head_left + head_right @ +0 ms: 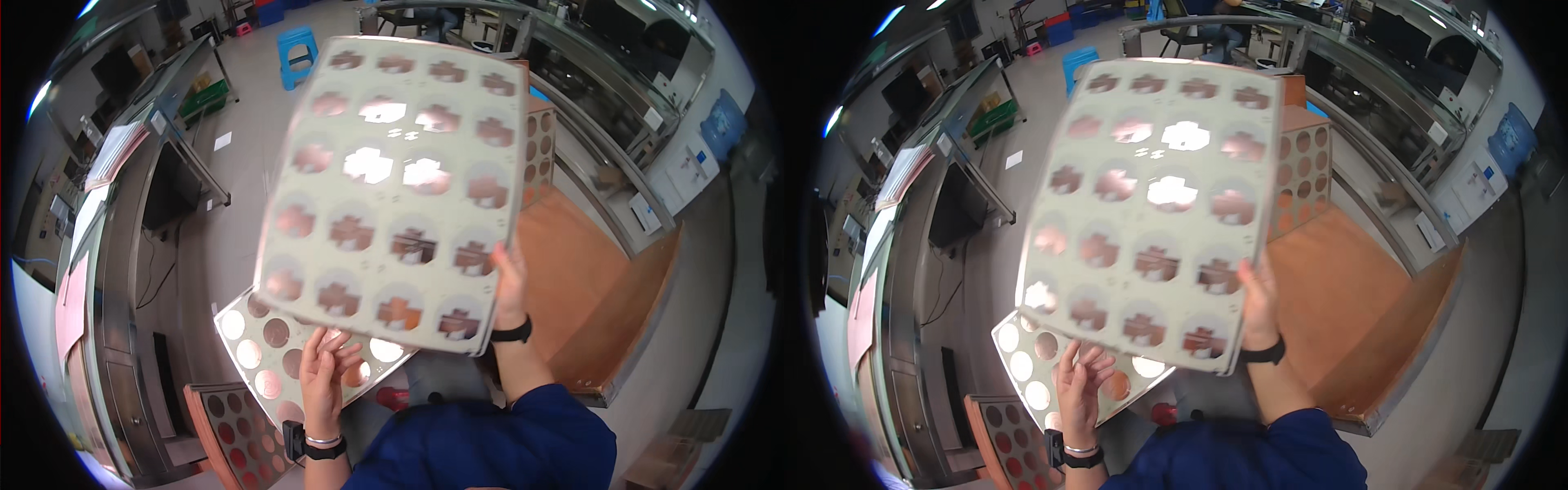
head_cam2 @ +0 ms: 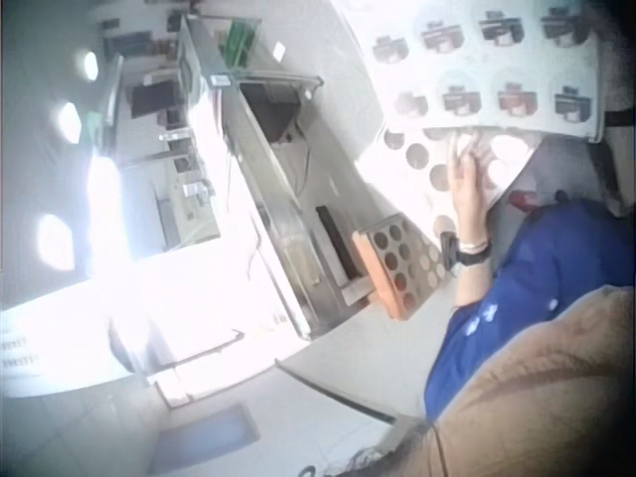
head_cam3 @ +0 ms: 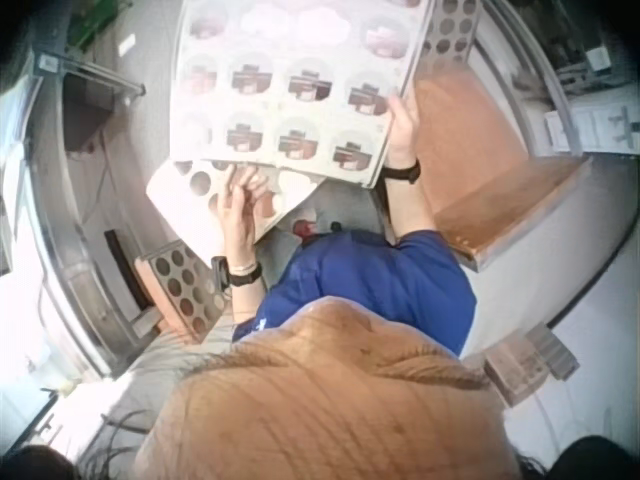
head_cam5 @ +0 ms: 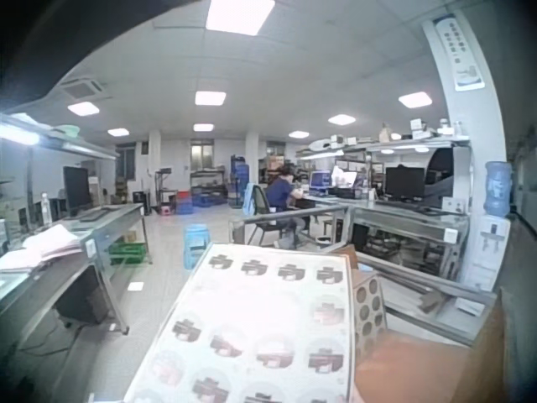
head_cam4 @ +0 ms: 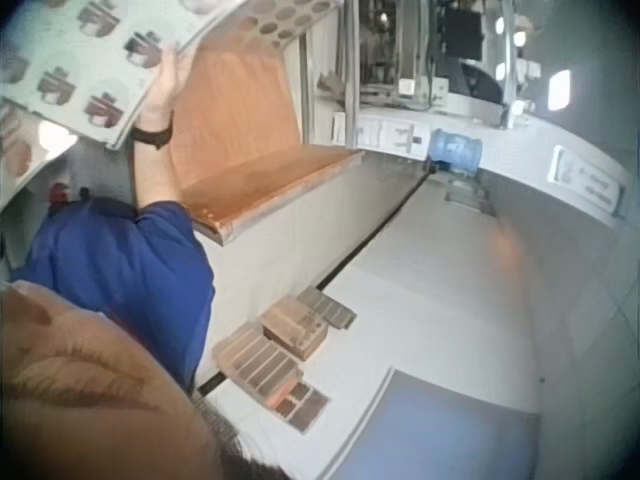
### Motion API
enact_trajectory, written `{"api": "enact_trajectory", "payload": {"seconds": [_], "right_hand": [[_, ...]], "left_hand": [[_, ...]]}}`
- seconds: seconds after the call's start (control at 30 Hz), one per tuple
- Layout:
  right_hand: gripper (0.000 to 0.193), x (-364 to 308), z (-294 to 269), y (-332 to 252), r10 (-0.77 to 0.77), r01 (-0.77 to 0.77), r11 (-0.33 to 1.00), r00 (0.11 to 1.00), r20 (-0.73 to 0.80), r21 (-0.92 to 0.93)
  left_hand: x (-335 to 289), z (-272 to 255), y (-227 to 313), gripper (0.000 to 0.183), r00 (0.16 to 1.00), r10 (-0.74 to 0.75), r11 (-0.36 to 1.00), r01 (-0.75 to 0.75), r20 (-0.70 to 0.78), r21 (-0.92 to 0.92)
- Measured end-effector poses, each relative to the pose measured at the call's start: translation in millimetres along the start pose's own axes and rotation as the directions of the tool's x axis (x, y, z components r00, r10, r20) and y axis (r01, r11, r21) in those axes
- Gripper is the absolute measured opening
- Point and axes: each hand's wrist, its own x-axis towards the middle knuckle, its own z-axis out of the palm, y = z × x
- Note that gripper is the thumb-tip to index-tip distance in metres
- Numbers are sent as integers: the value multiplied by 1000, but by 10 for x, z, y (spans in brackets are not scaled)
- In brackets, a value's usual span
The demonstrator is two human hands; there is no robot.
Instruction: Inspecting and flipping large etched metal sheets or circuit board panels on a production floor.
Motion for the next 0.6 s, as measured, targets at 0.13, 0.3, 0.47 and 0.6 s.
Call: {"api": "enact_trajectory", "payload": {"seconds": [0.13, 0.3, 0.47, 0.6], "right_hand": [[46, 221, -535, -516, -278, 245, 944, 951, -136, -221], [45, 232, -818, -1095, -386, 263, 883, 878, -281, -390], [45, 356, -1462, -1094, -370, 180, 892, 817, -441, -415], [44, 486, -1908, -883, -324, 24, 879, 763, -560, -476]], "left_hand": [[-112, -201, -79, 39, 992, -71, 994, 79, -106, 74], [-263, -549, -225, 29, 975, -158, 987, 157, -155, -20], [-287, -591, -231, 27, 968, -152, 988, 154, -198, -6], [-235, -546, -226, 26, 966, -153, 988, 155, -208, -6]]}}
